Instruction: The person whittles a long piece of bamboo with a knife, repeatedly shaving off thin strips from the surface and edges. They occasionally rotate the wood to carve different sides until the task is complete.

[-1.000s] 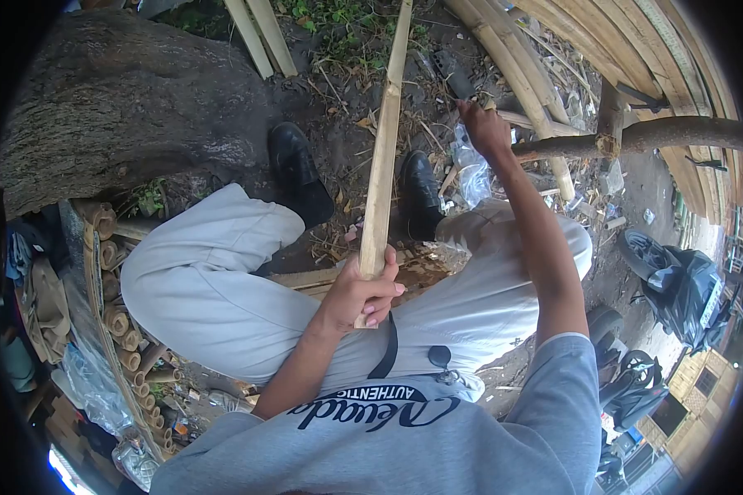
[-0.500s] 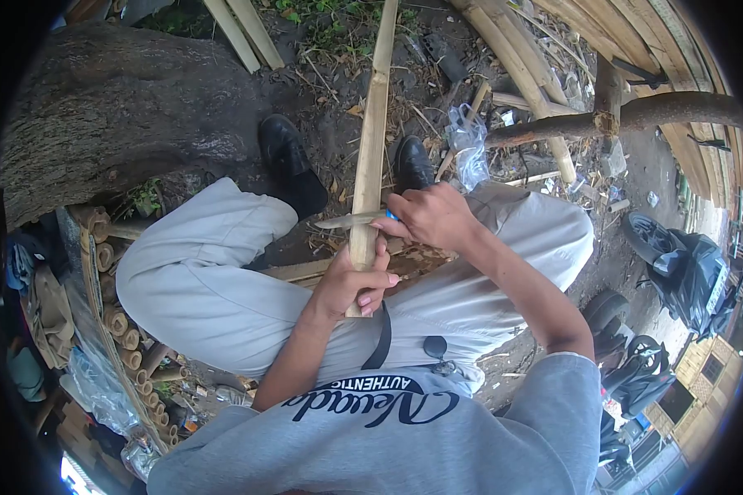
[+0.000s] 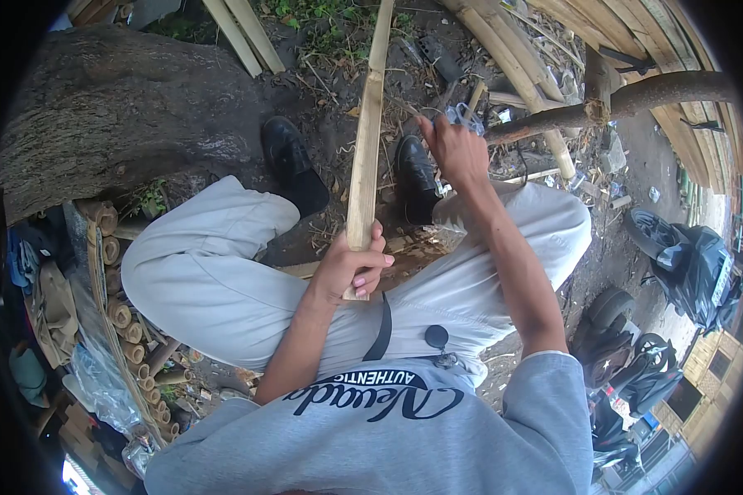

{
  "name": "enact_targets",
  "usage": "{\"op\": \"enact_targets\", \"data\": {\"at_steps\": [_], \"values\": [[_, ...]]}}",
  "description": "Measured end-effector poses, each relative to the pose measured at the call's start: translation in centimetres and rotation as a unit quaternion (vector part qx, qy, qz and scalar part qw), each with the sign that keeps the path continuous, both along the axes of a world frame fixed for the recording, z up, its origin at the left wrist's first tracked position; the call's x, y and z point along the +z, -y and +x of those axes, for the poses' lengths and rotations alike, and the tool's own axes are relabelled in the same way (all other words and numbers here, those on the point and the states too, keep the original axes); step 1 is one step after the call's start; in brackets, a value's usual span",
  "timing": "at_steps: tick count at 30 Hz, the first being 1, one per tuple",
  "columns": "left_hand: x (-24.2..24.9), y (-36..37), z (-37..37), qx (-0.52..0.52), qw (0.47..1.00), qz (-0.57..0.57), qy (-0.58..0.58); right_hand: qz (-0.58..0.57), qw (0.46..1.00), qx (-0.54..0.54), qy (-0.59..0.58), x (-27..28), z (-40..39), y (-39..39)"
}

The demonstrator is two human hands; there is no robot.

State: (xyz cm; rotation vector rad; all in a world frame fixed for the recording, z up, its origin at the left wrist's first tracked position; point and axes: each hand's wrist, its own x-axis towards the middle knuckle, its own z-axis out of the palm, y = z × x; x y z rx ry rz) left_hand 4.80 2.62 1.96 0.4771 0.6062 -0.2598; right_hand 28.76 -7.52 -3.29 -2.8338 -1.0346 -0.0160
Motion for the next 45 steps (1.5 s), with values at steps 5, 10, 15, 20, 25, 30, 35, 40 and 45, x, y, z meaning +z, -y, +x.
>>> {"op": "enact_targets", "data": {"at_steps": [5,10,15,20,25,30,35,40,45], "values": [[-0.3,-0.1,-0.2,0.005,1.000,-0.019,0.011,0.108,0.928,0.348,-0.081,3.7,-6.3,1.6],[-0.3,0.3,-0.4,-0.005,1.000,0.015,0.010,0.011,0.959,0.282,-0.031,2.0,-4.4,0.1],[-1.0,0.5,-0.3,-0.018,0.999,0.041,-0.004,-0.028,0.986,0.155,-0.047,-1.6,2.8,-2.6],[0.1,-0.2,0.1,-0.011,1.000,0.023,-0.002,0.039,0.999,0.000,-0.007,-2.3,5.9,-2.7],[0.3,0.1,0.2,-0.007,1.000,0.021,0.003,0.074,0.952,0.281,-0.100,4.5,-5.0,-0.2],[-0.1,0.1,0.0,-0.017,0.999,0.028,-0.005,0.076,0.931,0.317,-0.163,5.2,-8.5,2.2],[-0.3,0.6,-0.3,-0.024,0.996,0.079,-0.010,0.035,0.939,0.319,-0.126,3.7,-7.8,2.1],[-0.5,1.1,-0.2,-0.016,0.996,0.091,-0.019,0.003,0.969,0.246,-0.025,-1.1,-1.2,-0.9],[-0.8,1.2,0.2,-0.038,0.991,0.118,-0.048,-0.033,0.996,0.080,-0.037,-1.1,5.7,-5.3]]}}
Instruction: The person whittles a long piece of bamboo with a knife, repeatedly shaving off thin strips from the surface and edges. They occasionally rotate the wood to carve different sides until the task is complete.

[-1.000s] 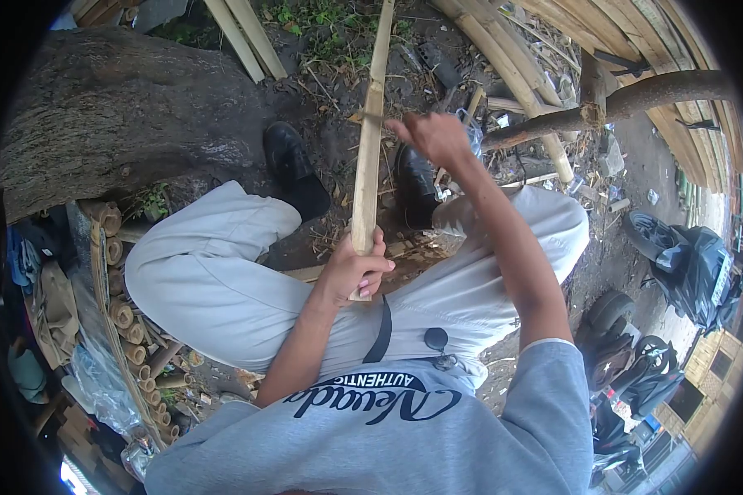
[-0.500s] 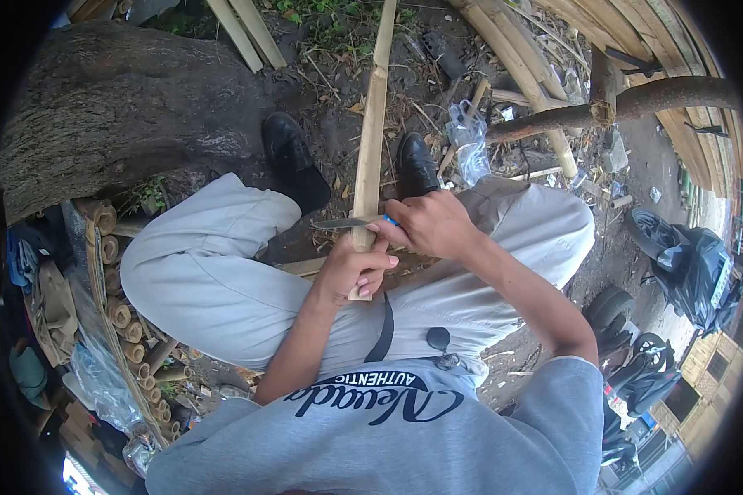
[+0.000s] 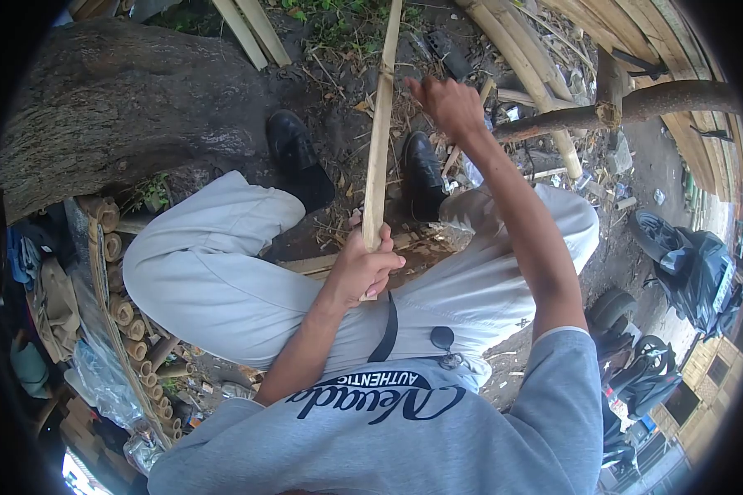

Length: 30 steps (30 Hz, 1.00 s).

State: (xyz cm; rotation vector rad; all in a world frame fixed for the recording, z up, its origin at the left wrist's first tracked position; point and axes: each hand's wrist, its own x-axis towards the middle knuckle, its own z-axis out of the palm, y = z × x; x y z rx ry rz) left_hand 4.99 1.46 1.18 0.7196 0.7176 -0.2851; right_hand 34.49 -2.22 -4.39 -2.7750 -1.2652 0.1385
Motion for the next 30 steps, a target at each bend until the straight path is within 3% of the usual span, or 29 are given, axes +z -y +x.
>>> {"op": "enact_targets", "data": {"at_steps": [3,6,10,12,14,20,23,27,30], "values": [[0.1,-0.6,-0.2,0.009,1.000,-0.003,-0.015,0.105,0.993,0.044,-0.029,3.6,-4.9,0.4],[-0.1,-1.0,-0.5,0.027,0.999,-0.033,-0.007,0.082,0.964,0.200,-0.154,7.5,-11.9,4.1],[-0.5,-0.5,-0.7,-0.011,0.999,-0.042,0.009,0.043,0.959,0.219,-0.174,6.8,-14.9,7.8],[-0.2,0.1,-0.3,-0.008,0.998,0.060,0.031,0.038,0.961,0.231,-0.145,6.7,-14.4,8.0],[-0.5,-0.2,-0.5,-0.018,0.997,0.071,0.034,0.044,0.956,0.279,-0.085,6.1,-14.3,7.7],[-0.5,0.3,-0.4,-0.005,0.994,0.110,-0.010,0.065,0.973,0.223,-0.005,1.6,-8.7,5.7],[-0.2,0.5,-0.3,-0.017,0.991,0.129,-0.017,-0.023,0.994,0.104,0.009,-0.2,-4.0,2.8],[0.4,0.4,0.0,0.005,0.998,0.059,-0.012,-0.019,1.000,0.015,-0.016,-4.9,4.9,0.5],[0.5,-0.2,-0.1,0.029,0.999,-0.016,-0.006,0.016,0.999,-0.032,0.035,-4.5,5.4,-0.5]]}}
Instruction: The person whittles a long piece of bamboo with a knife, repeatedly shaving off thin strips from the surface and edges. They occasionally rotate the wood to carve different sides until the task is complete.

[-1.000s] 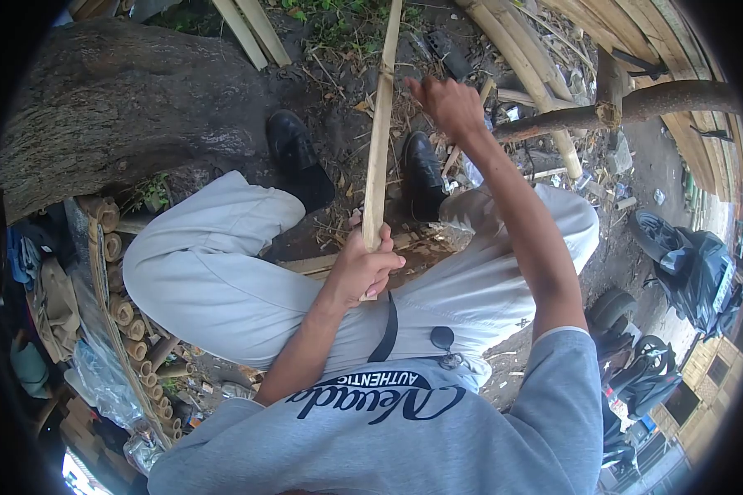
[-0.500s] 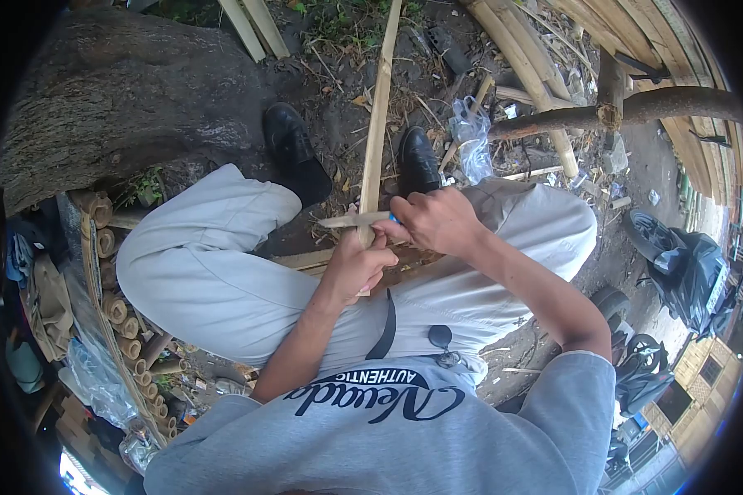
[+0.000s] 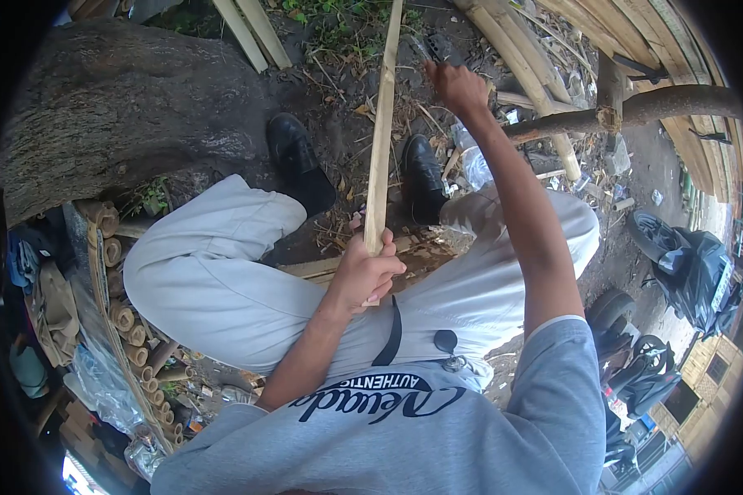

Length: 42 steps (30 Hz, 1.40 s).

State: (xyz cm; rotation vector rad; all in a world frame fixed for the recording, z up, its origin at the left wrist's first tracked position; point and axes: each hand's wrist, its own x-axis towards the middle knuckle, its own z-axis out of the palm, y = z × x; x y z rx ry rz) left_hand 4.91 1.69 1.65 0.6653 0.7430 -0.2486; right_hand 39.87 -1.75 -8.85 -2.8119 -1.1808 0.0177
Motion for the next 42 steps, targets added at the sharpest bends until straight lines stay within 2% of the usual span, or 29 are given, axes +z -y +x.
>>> {"op": "enact_targets", "data": {"at_steps": [1,2,3,5,7,9,14,16,18,21,23,26,27,29,30,31,32,33,38,42], "values": [[0.0,-0.1,0.0,0.022,0.998,-0.058,0.008,0.047,0.999,-0.018,-0.004,0.2,-1.0,0.0],[0.0,-0.2,0.1,0.027,0.998,-0.059,0.009,0.093,0.995,-0.033,-0.009,1.6,-2.8,-0.3],[-0.1,-0.3,0.0,0.035,0.995,-0.094,0.018,0.099,0.994,-0.009,-0.048,3.9,-5.7,0.0],[-0.1,-0.5,0.1,0.041,0.990,-0.129,0.027,0.098,0.974,0.135,-0.152,6.7,-10.4,2.0],[0.2,-0.8,0.2,0.054,0.977,-0.201,0.054,0.091,0.951,0.254,-0.153,8.9,-14.6,4.5],[0.4,-1.0,0.1,0.053,0.976,-0.200,0.059,0.026,0.940,0.297,-0.169,11.3,-17.1,6.3],[0.0,-0.8,-0.1,0.047,0.975,-0.204,0.069,0.067,0.939,0.294,-0.167,10.0,-17.2,7.2],[-0.2,-0.6,-0.2,0.044,0.977,-0.202,0.060,0.020,0.958,0.273,-0.084,9.2,-15.9,6.1],[-0.3,-0.5,-0.2,0.039,0.978,-0.199,0.052,0.022,0.970,0.240,-0.023,7.0,-12.5,4.7],[-0.2,-0.4,-0.1,0.046,0.978,-0.197,0.053,-0.040,0.977,0.209,-0.026,3.3,-6.6,2.5],[0.0,-0.6,0.0,0.045,0.978,-0.197,0.054,-0.023,0.985,0.166,-0.040,-0.3,-1.9,1.1],[0.4,-1.2,0.0,0.051,0.975,-0.207,0.061,0.031,0.994,0.103,-0.013,-0.3,-0.4,-0.6],[0.4,-1.3,0.0,0.049,0.975,-0.208,0.060,0.020,0.995,0.101,-0.012,1.0,-1.6,-1.0],[0.3,-1.3,0.0,0.057,0.969,-0.229,0.067,0.040,0.992,0.085,-0.086,4.5,-6.1,-0.5],[0.3,-1.4,0.1,0.061,0.969,-0.231,0.068,0.089,0.986,0.132,-0.041,6.0,-8.8,0.6],[0.3,-1.3,-0.1,0.062,0.969,-0.230,0.066,0.061,0.970,0.196,-0.131,8.7,-13.3,3.0],[0.3,-1.3,0.0,0.058,0.970,-0.228,0.064,0.046,0.957,0.246,-0.148,10.1,-15.3,4.3],[0.2,-1.1,0.0,0.059,0.969,-0.231,0.065,0.065,0.941,0.292,-0.159,10.8,-16.7,5.6],[0.6,-0.5,0.1,0.022,0.996,-0.088,0.021,0.055,0.939,0.276,-0.196,11.4,-19.5,8.4],[-0.6,-0.5,-0.7,-0.018,0.993,-0.113,-0.004,0.061,0.930,0.286,-0.221,10.9,-20.3,9.0]]}}
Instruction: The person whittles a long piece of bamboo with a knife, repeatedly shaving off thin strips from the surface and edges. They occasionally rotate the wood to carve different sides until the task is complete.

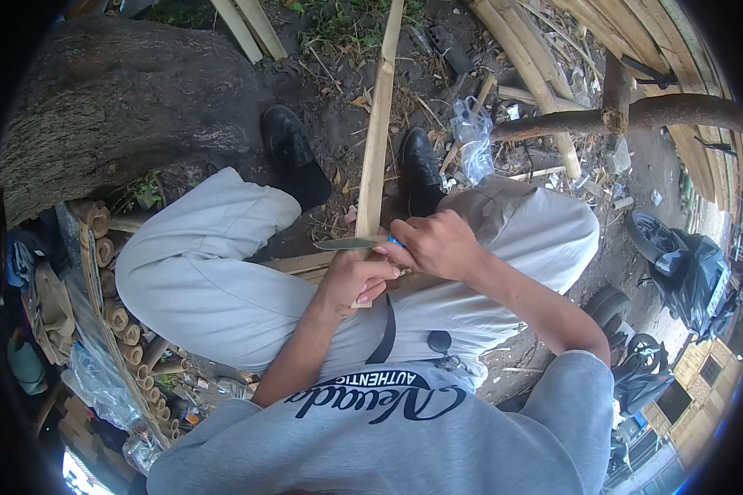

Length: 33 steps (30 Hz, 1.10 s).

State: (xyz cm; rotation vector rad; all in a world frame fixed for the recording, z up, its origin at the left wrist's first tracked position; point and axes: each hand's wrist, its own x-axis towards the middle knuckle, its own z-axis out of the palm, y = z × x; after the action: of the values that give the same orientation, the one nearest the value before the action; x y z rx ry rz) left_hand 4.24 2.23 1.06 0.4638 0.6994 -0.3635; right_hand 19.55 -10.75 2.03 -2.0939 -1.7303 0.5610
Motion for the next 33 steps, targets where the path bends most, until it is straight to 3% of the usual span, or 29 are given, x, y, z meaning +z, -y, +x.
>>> {"op": "enact_targets", "data": {"at_steps": [4,6,8,10,12,14,16,19,21,25,28,30,33], "values": [[0.6,0.4,0.6,-0.001,0.997,0.079,0.004,0.044,0.997,0.029,0.058,-2.2,2.1,-0.9],[0.8,0.4,0.5,0.019,0.996,0.088,-0.002,-0.013,0.984,-0.084,0.154,-4.2,4.9,-2.1],[0.8,0.3,0.5,0.027,0.998,0.065,0.006,0.007,0.976,-0.115,0.182,-7.4,9.2,-3.0],[1.0,0.4,0.7,0.029,0.998,0.063,0.012,-0.076,0.955,-0.221,0.180,-10.3,13.4,-4.2],[1.2,0.1,0.8,0.029,0.997,0.064,0.019,-0.028,0.945,-0.272,0.177,-9.5,15.9,-5.3],[1.4,-0.2,0.8,0.031,0.997,0.060,0.024,-0.049,0.936,-0.317,0.142,-8.7,15.6,-5.5],[1.3,0.1,0.8,0.015,0.997,0.072,0.035,0.015,0.933,-0.359,-0.028,-7.5,13.0,-5.0],[1.1,0.5,1.2,-0.013,0.995,0.077,0.064,-0.083,0.894,-0.417,-0.140,-3.1,7.6,-4.8],[1.3,0.7,1.4,-0.026,0.994,0.070,0.076,-0.063,0.887,-0.405,-0.213,-1.6,4.9,-4.3],[1.6,0.8,1.6,-0.003,0.995,0.065,0.081,0.012,0.895,-0.419,-0.154,0.1,2.2,-4.0],[1.4,0.6,1.2,0.005,0.993,0.064,0.097,0.035,0.898,-0.401,-0.177,1.2,2.3,-3.8],[1.5,0.6,1.3,0.054,0.993,0.051,0.095,0.022,0.892,-0.411,-0.187,1.1,2.4,-3.6],[1.2,0.7,1.3,0.024,0.989,0.099,0.105,-0.038,0.886,-0.421,-0.191,0.9,2.3,-3.6]]}}
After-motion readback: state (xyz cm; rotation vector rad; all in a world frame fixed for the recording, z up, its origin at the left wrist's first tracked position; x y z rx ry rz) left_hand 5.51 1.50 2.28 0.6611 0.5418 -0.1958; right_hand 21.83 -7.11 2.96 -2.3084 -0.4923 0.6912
